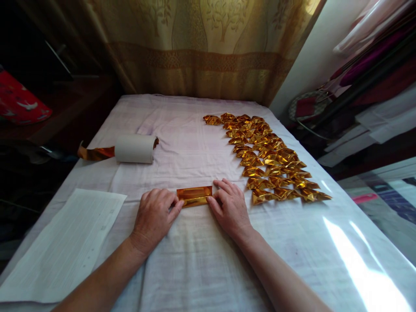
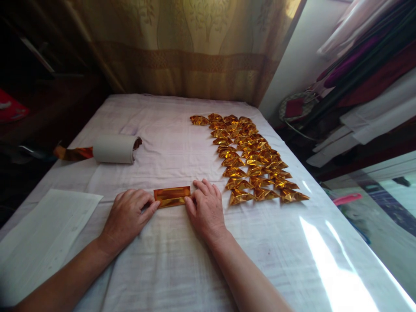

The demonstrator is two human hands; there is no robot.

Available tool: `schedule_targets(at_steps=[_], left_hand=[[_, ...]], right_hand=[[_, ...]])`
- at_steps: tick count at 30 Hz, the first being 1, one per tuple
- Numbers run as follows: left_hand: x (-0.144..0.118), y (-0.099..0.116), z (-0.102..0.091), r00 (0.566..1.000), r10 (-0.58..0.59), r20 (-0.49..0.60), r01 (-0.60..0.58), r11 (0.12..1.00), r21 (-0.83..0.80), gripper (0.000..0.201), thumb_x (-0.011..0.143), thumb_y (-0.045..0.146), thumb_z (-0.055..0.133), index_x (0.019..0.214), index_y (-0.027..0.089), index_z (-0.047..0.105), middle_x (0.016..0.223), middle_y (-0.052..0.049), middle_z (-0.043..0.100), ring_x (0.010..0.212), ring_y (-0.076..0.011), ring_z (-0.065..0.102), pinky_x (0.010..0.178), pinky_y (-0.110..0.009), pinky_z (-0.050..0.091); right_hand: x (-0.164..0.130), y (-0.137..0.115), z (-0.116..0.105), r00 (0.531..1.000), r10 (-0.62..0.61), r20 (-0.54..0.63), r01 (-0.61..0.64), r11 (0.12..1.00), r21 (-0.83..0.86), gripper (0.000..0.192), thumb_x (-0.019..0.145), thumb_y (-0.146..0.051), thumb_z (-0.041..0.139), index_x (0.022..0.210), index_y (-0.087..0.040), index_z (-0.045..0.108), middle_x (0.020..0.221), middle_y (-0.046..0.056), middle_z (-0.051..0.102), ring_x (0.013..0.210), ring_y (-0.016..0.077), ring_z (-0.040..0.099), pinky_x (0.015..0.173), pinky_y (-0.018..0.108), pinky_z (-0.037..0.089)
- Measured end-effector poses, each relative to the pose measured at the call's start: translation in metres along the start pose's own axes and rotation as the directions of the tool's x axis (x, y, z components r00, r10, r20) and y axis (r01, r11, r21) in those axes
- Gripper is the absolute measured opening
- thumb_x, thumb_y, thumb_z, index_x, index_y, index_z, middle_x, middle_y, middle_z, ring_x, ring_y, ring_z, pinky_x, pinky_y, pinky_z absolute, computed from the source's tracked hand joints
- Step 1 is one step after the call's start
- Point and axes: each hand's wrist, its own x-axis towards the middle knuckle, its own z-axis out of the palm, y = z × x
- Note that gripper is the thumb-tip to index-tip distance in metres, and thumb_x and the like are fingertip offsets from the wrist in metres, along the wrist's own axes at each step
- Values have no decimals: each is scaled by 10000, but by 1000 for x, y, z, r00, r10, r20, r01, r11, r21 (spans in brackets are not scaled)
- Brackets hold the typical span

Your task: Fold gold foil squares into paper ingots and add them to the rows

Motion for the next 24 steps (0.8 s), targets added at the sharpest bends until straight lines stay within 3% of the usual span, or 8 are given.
schedule_targets(at_steps=[24], left_hand=[[2, 2, -2, 994, -61, 86, 58, 998, 35, 188, 869, 302, 649, 715, 215, 584, 759, -8, 645, 774, -222, 567, 742, -359, 336]], right_hand=[[-5, 0, 4, 999, -12, -48, 11, 1000, -23, 129, 907, -310, 573, 820, -219, 602, 1281, 124, 648, 1255, 297, 529, 1077, 512, 338]])
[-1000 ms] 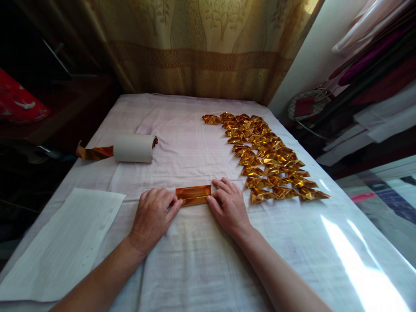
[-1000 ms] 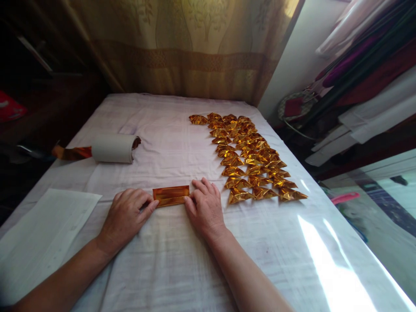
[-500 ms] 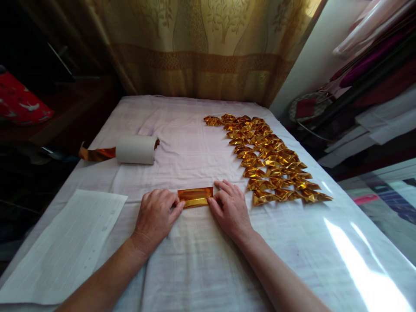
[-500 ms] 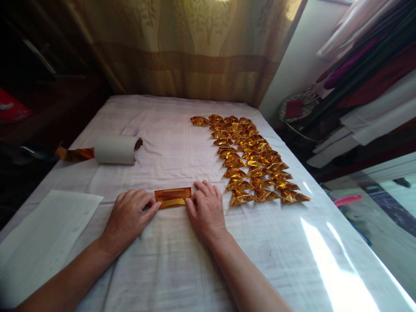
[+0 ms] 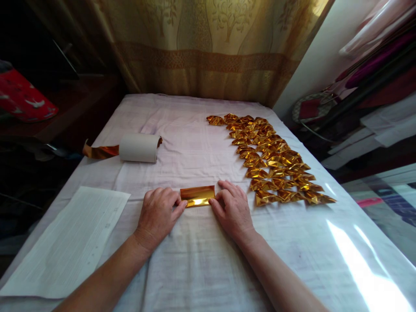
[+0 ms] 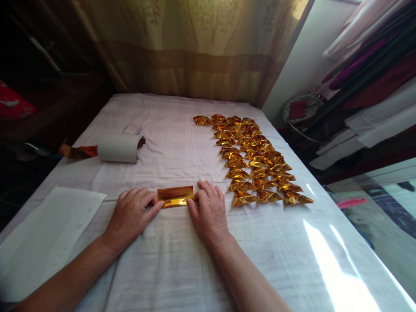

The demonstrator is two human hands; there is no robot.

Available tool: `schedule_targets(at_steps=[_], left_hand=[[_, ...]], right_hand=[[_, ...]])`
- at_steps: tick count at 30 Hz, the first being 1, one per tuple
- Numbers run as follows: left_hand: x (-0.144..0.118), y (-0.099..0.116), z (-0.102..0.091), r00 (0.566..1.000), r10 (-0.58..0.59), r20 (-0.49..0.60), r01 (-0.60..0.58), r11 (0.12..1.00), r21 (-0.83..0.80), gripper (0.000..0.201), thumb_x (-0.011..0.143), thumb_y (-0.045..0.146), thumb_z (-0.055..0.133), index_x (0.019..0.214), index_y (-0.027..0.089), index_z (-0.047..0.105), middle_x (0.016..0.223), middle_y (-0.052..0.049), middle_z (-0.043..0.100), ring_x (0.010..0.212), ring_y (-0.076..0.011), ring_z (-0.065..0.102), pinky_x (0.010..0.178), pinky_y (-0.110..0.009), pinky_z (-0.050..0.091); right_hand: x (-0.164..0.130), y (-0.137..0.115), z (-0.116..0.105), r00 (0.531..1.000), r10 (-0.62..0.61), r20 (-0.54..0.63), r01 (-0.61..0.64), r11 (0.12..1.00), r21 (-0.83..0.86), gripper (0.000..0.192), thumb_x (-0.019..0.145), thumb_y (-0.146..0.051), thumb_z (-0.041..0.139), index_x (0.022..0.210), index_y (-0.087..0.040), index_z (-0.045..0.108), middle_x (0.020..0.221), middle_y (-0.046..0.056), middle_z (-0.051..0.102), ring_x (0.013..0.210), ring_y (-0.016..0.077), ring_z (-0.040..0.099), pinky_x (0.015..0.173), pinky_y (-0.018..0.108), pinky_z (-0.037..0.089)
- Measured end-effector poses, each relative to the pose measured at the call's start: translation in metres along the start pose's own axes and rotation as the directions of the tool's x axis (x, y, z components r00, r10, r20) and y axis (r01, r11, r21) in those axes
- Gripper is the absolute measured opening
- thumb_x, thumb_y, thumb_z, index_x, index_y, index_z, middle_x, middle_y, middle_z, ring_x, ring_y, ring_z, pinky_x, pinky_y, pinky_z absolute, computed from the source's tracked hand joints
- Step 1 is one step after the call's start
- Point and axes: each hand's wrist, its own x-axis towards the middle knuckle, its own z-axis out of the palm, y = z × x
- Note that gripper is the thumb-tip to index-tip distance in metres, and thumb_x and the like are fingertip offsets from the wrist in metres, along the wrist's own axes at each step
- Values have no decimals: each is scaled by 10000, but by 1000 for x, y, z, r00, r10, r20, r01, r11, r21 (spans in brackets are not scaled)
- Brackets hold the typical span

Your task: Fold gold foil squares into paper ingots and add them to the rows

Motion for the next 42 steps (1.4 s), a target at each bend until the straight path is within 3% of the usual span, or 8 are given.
schedule_targets(at_steps=[4, 7, 12, 15, 18, 25, 42], left_hand=[[1, -2, 2, 1000, -3, -7, 3, 1000, 4, 194, 870, 307, 655, 716, 215, 580, 755, -5, 640, 780, -225, 571, 752, -364, 344], [0, -3, 2, 1000, 8, -21, -8, 1000, 3, 198, 889, 308, 634, 723, 213, 582, 748, -6, 633, 770, -223, 573, 745, -366, 358], [-11, 7, -2, 968, 136, -212, -137, 991, 8, 184, 964, 265, 506, 941, 193, 674, 946, -67, 691, 902, -233, 596, 846, -384, 404], [-18, 20, 1, 924, 312, -222, -330, 943, -47, 273, 995, 328, 472, 1174, 257, 666, 1184, -33, 703, 1161, -238, 558, 1077, -427, 289], [-21, 27, 9, 903, 412, -123, -421, 905, -65, 449, 981, 509, 452, 1318, 250, 596, 1320, -17, 659, 1334, -259, 453, 1174, -438, 118], [-21, 24, 19, 918, 395, -27, -396, 918, -25, 571, 962, 602, 411, 1398, 253, 531, 1375, -3, 621, 1397, -256, 394, 1205, -443, -6], [-26, 16, 15, 930, 367, -9, -366, 930, 39, 506, 957, 568, 450, 1369, 294, 556, 1357, -2, 636, 1375, -252, 433, 1203, -478, 64]], right_hand=[[0, 1, 1, 999, -29, -21, 29, 999, 16, 127, 919, -291, 550, 992, -215, 623, 1329, 138, 612, 1256, 282, 526, 1068, 504, 350], [0, 0, 1, 997, -68, 25, 68, 998, 14, 123, 935, -242, 530, 946, -240, 653, 1379, 99, 587, 1314, 280, 477, 1092, 513, 316], [2, -1, 0, 996, -62, 67, 61, 998, 18, 132, 936, -233, 538, 928, -244, 669, 1331, 76, 629, 1321, 279, 469, 1103, 518, 295], [3, -1, 0, 995, -57, 77, 56, 998, 23, 123, 934, -232, 536, 929, -235, 660, 1334, 82, 629, 1322, 284, 473, 1102, 524, 298], [3, -1, -1, 995, -54, 83, 52, 998, 27, 106, 929, -230, 547, 928, -231, 653, 1337, 83, 627, 1322, 290, 479, 1095, 532, 305], [4, -2, -2, 995, -51, 88, 48, 998, 36, 87, 919, -219, 566, 919, -229, 652, 1333, 85, 632, 1317, 297, 490, 1093, 543, 310], [5, -4, -3, 995, -15, 99, 9, 998, 58, 90, 907, -209, 572, 909, -232, 659, 1327, 76, 636, 1323, 282, 475, 1103, 527, 291]])
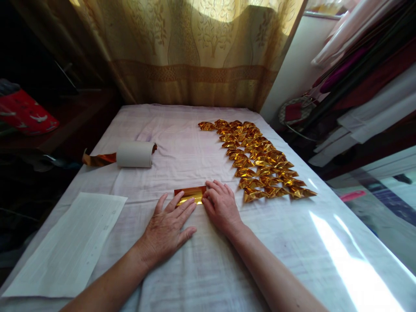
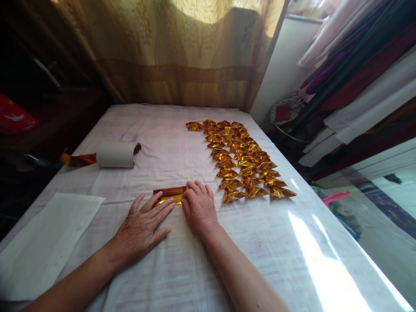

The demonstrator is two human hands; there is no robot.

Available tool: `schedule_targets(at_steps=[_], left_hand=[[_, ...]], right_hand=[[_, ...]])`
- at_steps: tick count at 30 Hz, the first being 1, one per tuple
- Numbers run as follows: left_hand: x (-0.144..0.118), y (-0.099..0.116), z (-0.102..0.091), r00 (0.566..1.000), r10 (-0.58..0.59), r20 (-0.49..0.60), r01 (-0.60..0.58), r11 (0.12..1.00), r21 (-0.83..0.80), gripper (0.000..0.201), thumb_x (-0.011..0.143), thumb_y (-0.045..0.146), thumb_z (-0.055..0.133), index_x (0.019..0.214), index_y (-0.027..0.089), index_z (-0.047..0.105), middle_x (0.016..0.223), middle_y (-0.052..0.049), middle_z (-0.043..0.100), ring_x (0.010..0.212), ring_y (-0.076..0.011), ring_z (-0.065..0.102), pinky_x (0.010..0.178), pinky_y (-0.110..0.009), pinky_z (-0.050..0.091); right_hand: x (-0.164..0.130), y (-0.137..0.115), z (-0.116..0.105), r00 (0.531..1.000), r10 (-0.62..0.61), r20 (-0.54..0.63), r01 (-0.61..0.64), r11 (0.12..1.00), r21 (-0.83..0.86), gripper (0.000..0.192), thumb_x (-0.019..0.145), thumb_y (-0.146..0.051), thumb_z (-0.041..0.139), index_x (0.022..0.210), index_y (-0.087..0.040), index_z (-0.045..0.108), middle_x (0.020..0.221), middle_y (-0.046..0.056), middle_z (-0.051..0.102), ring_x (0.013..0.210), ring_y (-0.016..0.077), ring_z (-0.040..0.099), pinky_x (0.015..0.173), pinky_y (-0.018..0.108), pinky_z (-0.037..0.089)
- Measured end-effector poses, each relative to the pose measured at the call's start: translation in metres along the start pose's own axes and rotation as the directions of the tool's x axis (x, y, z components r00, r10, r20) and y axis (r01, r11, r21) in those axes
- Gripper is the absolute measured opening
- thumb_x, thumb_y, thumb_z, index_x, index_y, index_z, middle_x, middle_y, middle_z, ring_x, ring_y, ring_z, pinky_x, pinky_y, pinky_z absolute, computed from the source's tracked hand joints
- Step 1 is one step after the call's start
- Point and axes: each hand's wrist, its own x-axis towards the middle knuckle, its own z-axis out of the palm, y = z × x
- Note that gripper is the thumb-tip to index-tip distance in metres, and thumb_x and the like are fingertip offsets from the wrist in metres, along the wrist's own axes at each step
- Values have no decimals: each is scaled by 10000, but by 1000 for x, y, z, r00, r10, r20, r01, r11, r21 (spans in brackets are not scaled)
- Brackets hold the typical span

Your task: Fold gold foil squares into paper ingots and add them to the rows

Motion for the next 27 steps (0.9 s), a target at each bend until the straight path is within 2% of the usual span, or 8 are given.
schedule_targets(at_steps=[9, 14, 18, 21, 23, 25, 27], left_hand=[[-24, -24, -13, 1000, 5, 21, -6, 999, 46, 482, 984, 533, 393, 1369, 293, 556, 1371, -5, 623, 1380, -273, 436, 1198, -519, 36], [-32, -29, -14, 1000, -4, 18, 3, 998, 60, 484, 988, 518, 380, 1374, 283, 553, 1366, -10, 626, 1366, -275, 454, 1193, -521, 73], [-32, -27, -13, 1000, -16, 7, 16, 999, 51, 478, 995, 496, 370, 1368, 267, 562, 1375, -10, 619, 1365, -277, 457, 1199, -519, 73], [-32, -25, -12, 1000, -31, 1, 31, 998, 48, 461, 991, 476, 389, 1359, 268, 572, 1375, -16, 619, 1369, -283, 453, 1201, -529, 84], [-31, -24, -11, 999, -41, 0, 41, 998, 47, 449, 984, 465, 406, 1354, 276, 577, 1369, -23, 625, 1371, -285, 452, 1199, -541, 101], [-31, -23, -11, 999, -53, 6, 52, 998, 42, 454, 973, 469, 425, 1360, 280, 571, 1364, -33, 629, 1373, -287, 451, 1197, -553, 115], [-31, -22, -11, 998, -60, 7, 60, 998, 31, 464, 969, 474, 429, 1369, 278, 562, 1361, -38, 631, 1374, -285, 451, 1197, -555, 118]], right_hand=[[0, -2, -4, 1000, 20, 24, -20, 1000, 9, 111, 915, -222, 562, 916, -236, 673, 1341, 74, 627, 1328, 272, 467, 1111, 518, 285], [0, 1, -1, 1000, 6, 8, -6, 1000, 13, 111, 916, -214, 561, 917, -230, 670, 1327, 68, 637, 1314, 278, 479, 1104, 514, 299], [-4, 5, -3, 990, -24, -138, 21, 1000, -17, 181, 933, -186, 499, 938, -209, 678, 1277, 84, 667, 1285, 265, 506, 1095, 479, 329], [-10, -4, -7, 971, -118, -209, 103, 991, -81, 257, 964, -194, 453, 1045, -217, 695, 1341, 74, 635, 1320, 235, 485, 1138, 450, 289], [-14, -17, -8, 971, -200, -130, 186, 976, -110, 314, 984, -207, 435, 1193, -242, 667, 1411, 49, 582, 1377, 206, 433, 1179, 427, 236], [-16, -31, -4, 962, -272, 26, 273, 957, -95, 381, 992, -251, 441, 1347, -236, 579, 1469, 45, 521, 1428, 204, 367, 1207, 431, 191], [-17, -42, 0, 960, -243, 138, 255, 964, -74, 457, 997, -337, 453, 1428, -193, 502, 1507, 69, 468, 1451, 233, 329, 1216, 468, 175]])
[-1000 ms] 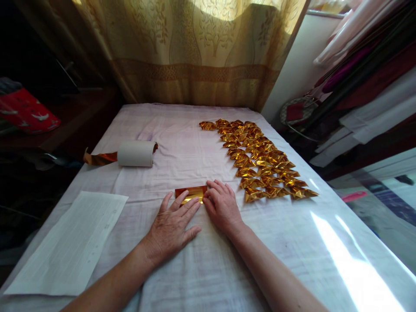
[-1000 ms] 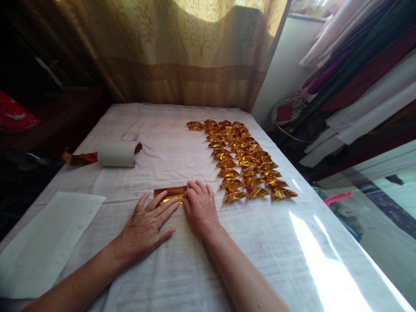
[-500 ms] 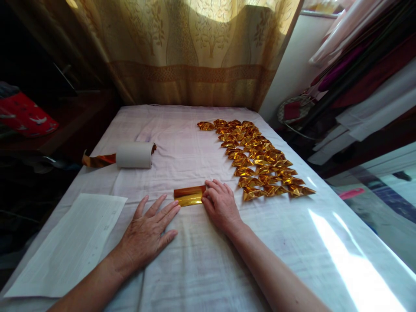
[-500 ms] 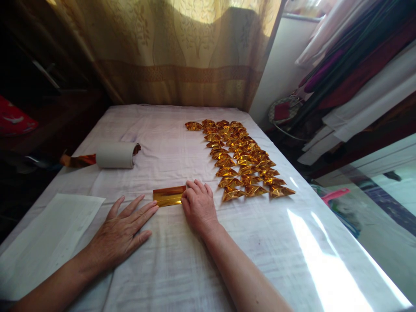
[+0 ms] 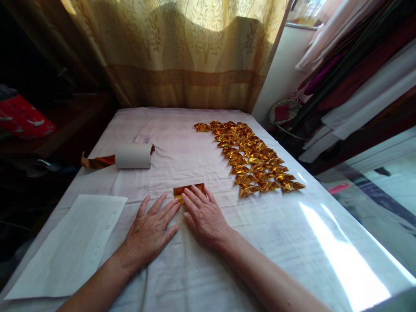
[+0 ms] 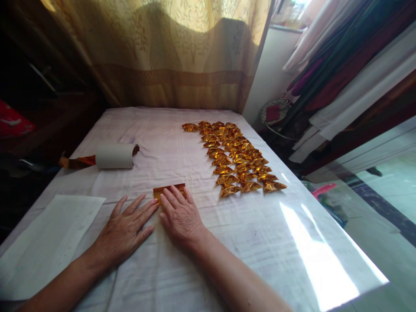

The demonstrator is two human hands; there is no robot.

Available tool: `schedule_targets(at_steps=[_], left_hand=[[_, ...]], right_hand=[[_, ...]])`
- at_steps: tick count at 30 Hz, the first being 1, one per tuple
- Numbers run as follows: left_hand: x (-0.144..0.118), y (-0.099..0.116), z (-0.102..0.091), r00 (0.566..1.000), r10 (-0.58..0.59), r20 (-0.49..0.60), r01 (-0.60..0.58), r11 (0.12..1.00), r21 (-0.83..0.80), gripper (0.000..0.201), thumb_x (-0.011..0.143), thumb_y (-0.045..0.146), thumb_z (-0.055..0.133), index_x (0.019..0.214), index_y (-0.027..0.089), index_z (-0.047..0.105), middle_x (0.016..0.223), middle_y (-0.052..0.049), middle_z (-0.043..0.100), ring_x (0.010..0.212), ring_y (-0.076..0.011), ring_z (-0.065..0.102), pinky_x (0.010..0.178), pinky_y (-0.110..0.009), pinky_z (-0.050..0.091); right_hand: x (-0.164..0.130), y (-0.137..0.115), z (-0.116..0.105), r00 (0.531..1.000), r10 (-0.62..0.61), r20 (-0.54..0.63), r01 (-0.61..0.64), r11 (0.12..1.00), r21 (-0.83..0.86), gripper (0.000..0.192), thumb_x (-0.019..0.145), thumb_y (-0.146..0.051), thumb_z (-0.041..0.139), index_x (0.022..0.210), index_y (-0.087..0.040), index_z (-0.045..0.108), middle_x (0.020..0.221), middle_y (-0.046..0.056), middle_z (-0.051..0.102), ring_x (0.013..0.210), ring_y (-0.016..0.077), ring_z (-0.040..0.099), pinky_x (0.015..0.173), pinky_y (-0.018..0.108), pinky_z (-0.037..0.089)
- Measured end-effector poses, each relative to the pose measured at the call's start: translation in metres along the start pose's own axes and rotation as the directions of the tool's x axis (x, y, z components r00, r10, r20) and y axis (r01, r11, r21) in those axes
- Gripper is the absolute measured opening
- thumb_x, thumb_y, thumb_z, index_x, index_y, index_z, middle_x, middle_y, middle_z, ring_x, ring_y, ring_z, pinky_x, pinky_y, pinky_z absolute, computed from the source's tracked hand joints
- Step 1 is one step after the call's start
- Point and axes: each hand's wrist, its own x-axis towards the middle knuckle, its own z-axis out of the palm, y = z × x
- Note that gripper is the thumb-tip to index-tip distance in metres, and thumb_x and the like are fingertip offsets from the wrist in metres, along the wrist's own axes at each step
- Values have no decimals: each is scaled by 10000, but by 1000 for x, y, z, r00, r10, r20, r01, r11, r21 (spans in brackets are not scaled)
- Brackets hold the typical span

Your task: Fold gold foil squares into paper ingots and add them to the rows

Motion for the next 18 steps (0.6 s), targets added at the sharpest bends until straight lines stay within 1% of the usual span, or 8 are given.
schedule_targets(at_steps=[2, 5, 9, 14, 18], left_hand=[[0, 1, 0, 1000, -5, -8, 5, 1000, -9, 467, 972, 480, 422, 1369, 277, 561, 1361, -40, 631, 1372, -286, 453, 1198, -552, 122], [0, 2, 1, 1000, -14, -25, 14, 1000, -13, 463, 975, 488, 414, 1365, 289, 564, 1360, -35, 632, 1364, -288, 462, 1196, -554, 133], [0, 3, 0, 999, -22, -30, 21, 999, -25, 454, 976, 480, 417, 1365, 295, 561, 1368, -7, 626, 1354, -290, 471, 1200, -554, 110], [-1, 3, -1, 1000, -21, -6, 21, 1000, -9, 435, 969, 426, 447, 1366, 290, 562, 1379, -18, 616, 1363, -295, 462, 1198, -573, 107], [-1, 2, 0, 1000, -18, -4, 18, 1000, 13, 443, 961, 406, 466, 1385, 303, 539, 1387, -18, 610, 1361, -293, 468, 1193, -584, 123]], right_hand=[[2, -6, 3, 996, 35, 77, -36, 999, 9, 506, 996, -406, 462, 1452, -186, 473, 1521, 76, 443, 1460, 248, 313, 1218, 495, 171], [0, -8, 2, 991, 60, 123, -60, 998, 0, 525, 990, -441, 474, 1463, -214, 459, 1530, 62, 427, 1466, 249, 301, 1220, 517, 162], [-10, -10, 2, 978, 165, 129, -163, 986, -23, 517, 994, -440, 464, 1461, -220, 463, 1542, 67, 400, 1465, 267, 301, 1217, 546, 139], [-21, -13, 4, 944, 312, 108, -307, 950, -55, 543, 996, -445, 444, 1479, -198, 435, 1561, 90, 350, 1466, 293, 293, 1200, 602, 109], [-28, -11, 2, 922, 378, 80, -373, 925, -71, 548, 989, -434, 450, 1478, -188, 438, 1562, 95, 342, 1465, 317, 288, 1187, 633, 106]])
